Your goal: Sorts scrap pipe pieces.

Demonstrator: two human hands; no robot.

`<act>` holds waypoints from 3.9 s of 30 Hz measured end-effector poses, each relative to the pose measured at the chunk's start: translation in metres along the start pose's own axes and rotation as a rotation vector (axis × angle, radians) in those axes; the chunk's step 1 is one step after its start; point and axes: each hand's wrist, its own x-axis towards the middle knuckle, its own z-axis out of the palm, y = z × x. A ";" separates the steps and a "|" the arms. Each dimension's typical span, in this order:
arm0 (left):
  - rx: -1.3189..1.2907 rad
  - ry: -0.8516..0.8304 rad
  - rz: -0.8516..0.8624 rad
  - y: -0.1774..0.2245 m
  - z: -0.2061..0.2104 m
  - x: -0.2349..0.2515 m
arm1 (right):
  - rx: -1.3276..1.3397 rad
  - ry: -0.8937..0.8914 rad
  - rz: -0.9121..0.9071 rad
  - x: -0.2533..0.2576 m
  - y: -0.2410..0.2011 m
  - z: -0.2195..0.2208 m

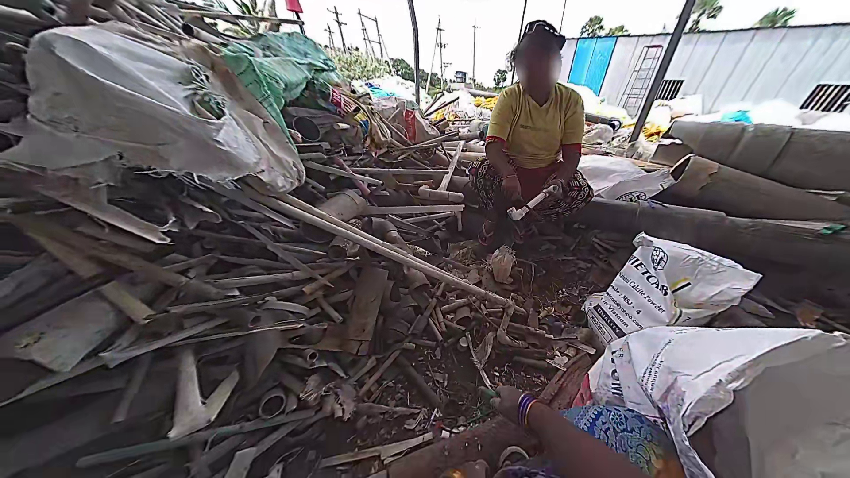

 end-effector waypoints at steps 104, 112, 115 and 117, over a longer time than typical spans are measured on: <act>-0.438 -0.227 -0.338 -0.019 -0.022 -0.013 | -0.213 0.269 0.339 0.138 0.013 -0.038; -0.434 -0.230 -0.337 -0.016 -0.024 -0.007 | -0.432 -0.060 0.191 0.110 -0.027 -0.022; -0.411 -0.228 -0.339 -0.009 -0.025 -0.003 | -0.548 -0.241 0.020 0.080 -0.050 -0.007; -0.388 -0.233 -0.336 -0.004 -0.027 -0.003 | -0.627 -0.302 -0.022 0.058 -0.062 0.003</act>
